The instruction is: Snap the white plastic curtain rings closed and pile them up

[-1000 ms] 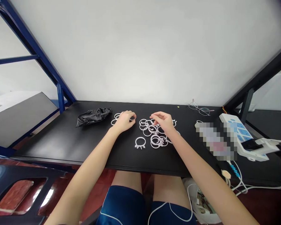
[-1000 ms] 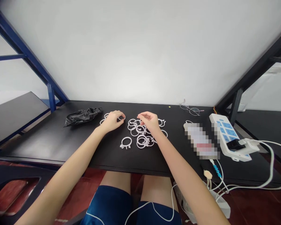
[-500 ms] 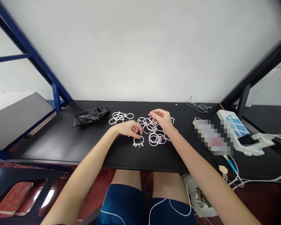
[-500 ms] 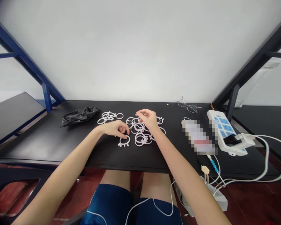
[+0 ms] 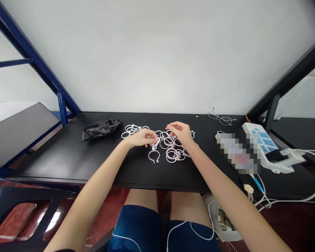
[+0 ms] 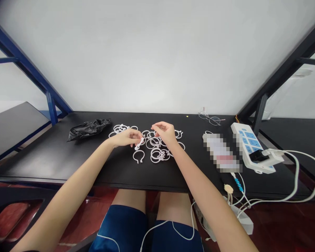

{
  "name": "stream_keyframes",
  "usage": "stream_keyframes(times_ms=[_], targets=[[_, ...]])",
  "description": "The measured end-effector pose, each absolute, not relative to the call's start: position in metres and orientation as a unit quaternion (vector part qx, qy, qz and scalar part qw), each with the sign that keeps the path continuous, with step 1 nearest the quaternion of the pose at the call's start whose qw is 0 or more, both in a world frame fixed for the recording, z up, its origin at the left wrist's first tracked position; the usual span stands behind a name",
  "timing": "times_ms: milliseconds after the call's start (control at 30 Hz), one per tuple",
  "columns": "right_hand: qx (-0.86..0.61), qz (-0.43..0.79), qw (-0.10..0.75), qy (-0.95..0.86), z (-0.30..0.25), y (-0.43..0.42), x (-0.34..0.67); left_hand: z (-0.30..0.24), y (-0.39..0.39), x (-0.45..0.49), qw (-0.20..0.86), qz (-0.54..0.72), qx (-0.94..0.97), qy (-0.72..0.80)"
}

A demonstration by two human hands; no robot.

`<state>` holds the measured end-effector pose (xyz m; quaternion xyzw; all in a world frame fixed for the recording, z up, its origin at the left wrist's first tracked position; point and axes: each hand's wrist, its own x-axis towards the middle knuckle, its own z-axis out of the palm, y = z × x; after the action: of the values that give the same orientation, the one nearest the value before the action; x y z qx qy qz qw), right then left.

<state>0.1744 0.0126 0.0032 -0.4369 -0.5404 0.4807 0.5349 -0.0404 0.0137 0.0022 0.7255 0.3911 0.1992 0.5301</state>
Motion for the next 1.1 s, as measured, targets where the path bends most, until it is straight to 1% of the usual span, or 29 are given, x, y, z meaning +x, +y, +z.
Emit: stream_keyframes(times_ms=[133, 200, 300, 400, 1100], targets=[[-0.423, 0.478, 0.526, -0.561, -0.0002, 0.013, 0.173, 0.0035, 0.0152, -0.043, 0.541, 0.274, 0.682, 0.409], [-0.417, 0.484, 0.514, -0.572, -0.0015, 0.0129, 0.172, 0.0051, 0.0146, -0.0428, 0.559, 0.29, 0.662, 0.406], [-0.41, 0.499, 0.492, -0.583, -0.002, 0.0127, 0.1711, 0.0075, 0.0126, -0.0413, 0.595, 0.281, 0.642, 0.393], [-0.408, 0.501, 0.487, -0.587, -0.0006, 0.012, 0.171, 0.0079, 0.0115, -0.0396, 0.61, 0.283, 0.63, 0.389], [-0.418, 0.51, 0.461, -0.594, 0.0003, 0.0112, 0.1717, 0.0031, 0.0159, -0.0392, 0.629, 0.326, 0.577, 0.408]])
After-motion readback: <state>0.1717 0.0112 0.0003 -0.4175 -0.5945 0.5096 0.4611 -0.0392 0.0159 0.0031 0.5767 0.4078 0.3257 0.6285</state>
